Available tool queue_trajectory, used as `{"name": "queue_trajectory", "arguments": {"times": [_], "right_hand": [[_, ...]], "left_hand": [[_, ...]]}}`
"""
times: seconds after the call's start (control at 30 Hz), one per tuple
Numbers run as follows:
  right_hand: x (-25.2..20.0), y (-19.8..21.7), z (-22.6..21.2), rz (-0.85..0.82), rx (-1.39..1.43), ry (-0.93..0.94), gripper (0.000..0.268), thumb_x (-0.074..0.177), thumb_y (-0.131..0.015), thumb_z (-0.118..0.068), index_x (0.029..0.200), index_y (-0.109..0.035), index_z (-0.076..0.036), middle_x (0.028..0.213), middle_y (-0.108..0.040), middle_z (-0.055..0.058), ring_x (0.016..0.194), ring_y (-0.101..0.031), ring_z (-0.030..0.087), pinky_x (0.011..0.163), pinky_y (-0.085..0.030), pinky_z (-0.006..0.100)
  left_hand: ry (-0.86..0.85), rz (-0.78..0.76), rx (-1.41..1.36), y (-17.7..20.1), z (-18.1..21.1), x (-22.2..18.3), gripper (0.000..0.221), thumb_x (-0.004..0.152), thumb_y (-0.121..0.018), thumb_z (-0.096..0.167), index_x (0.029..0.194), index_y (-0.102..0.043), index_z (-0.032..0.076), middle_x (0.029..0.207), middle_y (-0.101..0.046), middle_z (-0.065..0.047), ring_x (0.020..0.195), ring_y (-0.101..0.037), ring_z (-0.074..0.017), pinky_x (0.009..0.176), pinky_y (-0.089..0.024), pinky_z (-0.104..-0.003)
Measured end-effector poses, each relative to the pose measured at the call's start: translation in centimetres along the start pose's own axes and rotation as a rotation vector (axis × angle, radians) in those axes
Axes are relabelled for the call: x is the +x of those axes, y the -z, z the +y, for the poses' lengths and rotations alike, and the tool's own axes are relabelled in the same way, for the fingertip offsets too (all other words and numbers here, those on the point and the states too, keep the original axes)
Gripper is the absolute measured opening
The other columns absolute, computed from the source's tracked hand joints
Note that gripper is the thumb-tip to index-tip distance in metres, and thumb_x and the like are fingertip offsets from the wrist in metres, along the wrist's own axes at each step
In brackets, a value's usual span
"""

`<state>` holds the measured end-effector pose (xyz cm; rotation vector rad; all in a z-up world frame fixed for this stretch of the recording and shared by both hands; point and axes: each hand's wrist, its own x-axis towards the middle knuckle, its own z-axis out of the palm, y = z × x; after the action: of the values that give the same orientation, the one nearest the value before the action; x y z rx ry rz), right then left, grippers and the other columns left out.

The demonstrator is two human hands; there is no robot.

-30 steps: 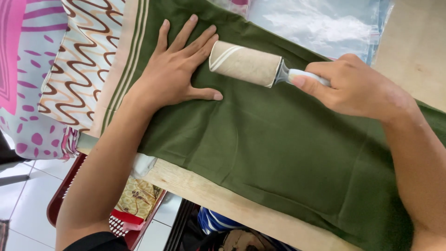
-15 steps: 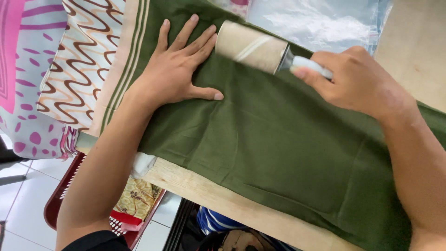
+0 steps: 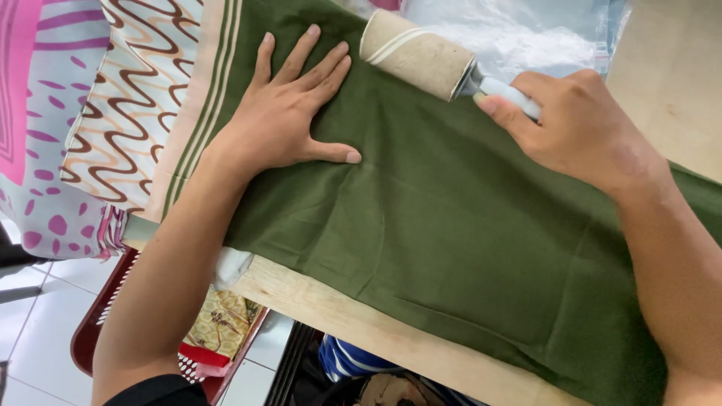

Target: The person uses a lint roller to clean a green fabric on a table and then folds it neatly.

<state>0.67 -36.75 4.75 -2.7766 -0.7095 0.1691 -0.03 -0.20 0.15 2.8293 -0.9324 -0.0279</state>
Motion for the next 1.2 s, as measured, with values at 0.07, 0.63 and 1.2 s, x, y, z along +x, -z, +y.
{"name": "queue_trajectory", "arguments": {"times": [0.07,0.63,1.2], "right_hand": [[0.1,0.4,-0.4,-0.023,0.06,-0.014,0.057,0.117,-0.056,-0.039,0.075,-0.044,-0.003,0.055,-0.025,0.005,0.055,-0.025,0.02,0.058,-0.025,0.038],[-0.4,-0.2,0.3,0.125,-0.163,0.09,0.044,0.117,-0.067,-0.037,0.106,-0.062,0.006,0.049,-0.04,0.009,0.046,-0.039,0.028,0.054,-0.035,0.042],[-7.6,-6.7,-8.1,0.09,-0.307,0.171,0.046,0.111,-0.055,-0.048,0.084,-0.047,-0.012,0.052,-0.049,0.002,0.036,-0.046,0.026,0.033,-0.034,0.041]], "left_hand": [[-0.007,0.012,-0.003,0.1,0.0,0.1,0.12,0.083,-0.049,0.088,0.164,-0.026,0.002,0.172,-0.024,-0.007,0.157,-0.003,-0.0314,0.12,0.002,-0.067],[-0.042,0.092,0.017,0.4,0.1,-0.3,0.121,0.085,-0.049,0.089,0.162,-0.034,-0.003,0.171,-0.03,-0.009,0.157,-0.009,-0.0338,0.12,-0.002,-0.069],[-0.07,0.333,-0.013,-1.5,-2.1,-0.1,0.039,0.111,-0.05,0.004,0.149,-0.059,0.001,0.159,-0.05,-0.016,0.147,-0.037,-0.0394,0.115,-0.024,-0.061]]}}
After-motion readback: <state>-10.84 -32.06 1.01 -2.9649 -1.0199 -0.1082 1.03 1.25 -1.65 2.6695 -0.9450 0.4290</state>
